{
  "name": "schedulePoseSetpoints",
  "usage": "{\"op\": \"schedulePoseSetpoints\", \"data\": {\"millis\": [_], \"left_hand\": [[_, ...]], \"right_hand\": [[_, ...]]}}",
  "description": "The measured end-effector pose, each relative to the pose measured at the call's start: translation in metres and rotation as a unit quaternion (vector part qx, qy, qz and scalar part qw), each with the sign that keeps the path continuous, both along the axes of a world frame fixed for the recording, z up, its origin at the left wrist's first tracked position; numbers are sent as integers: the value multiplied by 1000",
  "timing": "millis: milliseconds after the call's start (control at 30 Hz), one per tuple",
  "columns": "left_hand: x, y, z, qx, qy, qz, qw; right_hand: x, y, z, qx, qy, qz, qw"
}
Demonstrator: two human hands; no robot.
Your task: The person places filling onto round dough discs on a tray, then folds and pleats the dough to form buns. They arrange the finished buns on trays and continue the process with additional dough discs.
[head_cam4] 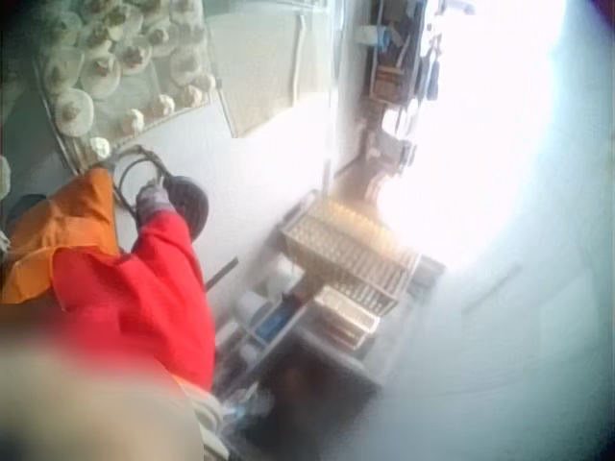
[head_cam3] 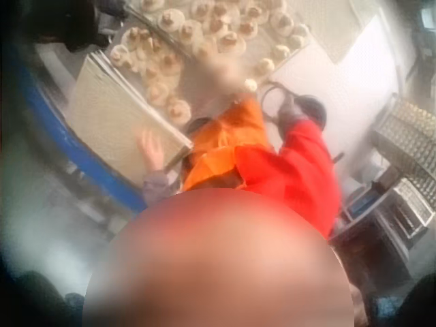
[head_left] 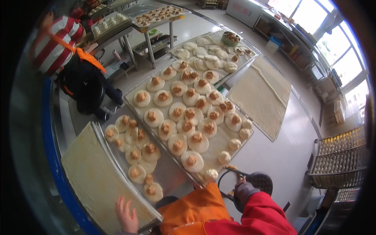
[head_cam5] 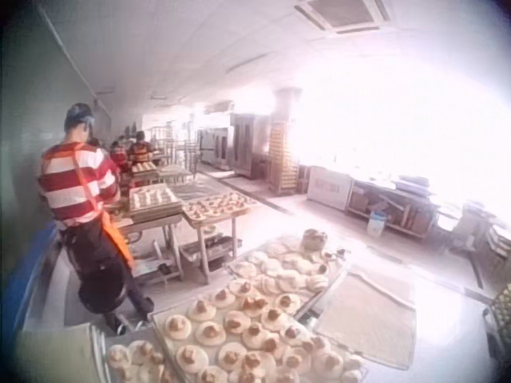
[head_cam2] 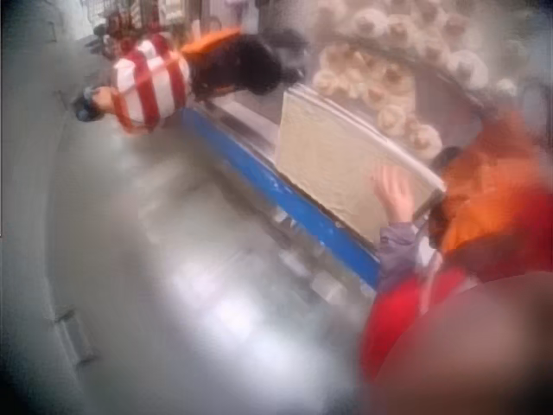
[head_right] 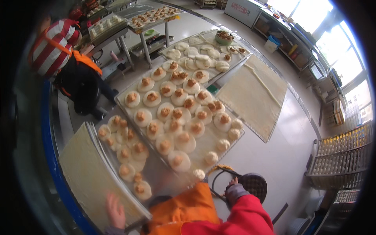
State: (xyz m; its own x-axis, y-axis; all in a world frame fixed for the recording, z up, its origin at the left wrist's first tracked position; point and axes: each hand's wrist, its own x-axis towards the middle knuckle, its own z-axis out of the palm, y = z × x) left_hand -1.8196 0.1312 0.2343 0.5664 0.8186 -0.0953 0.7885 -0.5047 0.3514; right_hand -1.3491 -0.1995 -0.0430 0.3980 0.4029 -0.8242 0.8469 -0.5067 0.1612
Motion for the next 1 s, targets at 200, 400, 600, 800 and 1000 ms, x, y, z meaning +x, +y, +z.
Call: {"op": "schedulePoseSetpoints", "data": {"millis": [200, 400, 600, 800, 1000], "left_hand": [[85, 17, -5, -11, -42, -114, 992], [101, 12, 11, -98, -26, -47, 994], [85, 3, 14, -20, -13, 47, 999], [95, -8, 8, 11, -27, 77, 997], [149, 7, -20, 62, -126, 40, 989]], "right_hand": [[3, 34, -34, 29, 61, -28, 997], [-6, 80, -35, 86, 82, -67, 991], [-11, 76, -17, 105, 111, -75, 985], [11, 41, 1, 135, 122, -111, 977], [27, 13, -9, 232, 131, -170, 949]]}}
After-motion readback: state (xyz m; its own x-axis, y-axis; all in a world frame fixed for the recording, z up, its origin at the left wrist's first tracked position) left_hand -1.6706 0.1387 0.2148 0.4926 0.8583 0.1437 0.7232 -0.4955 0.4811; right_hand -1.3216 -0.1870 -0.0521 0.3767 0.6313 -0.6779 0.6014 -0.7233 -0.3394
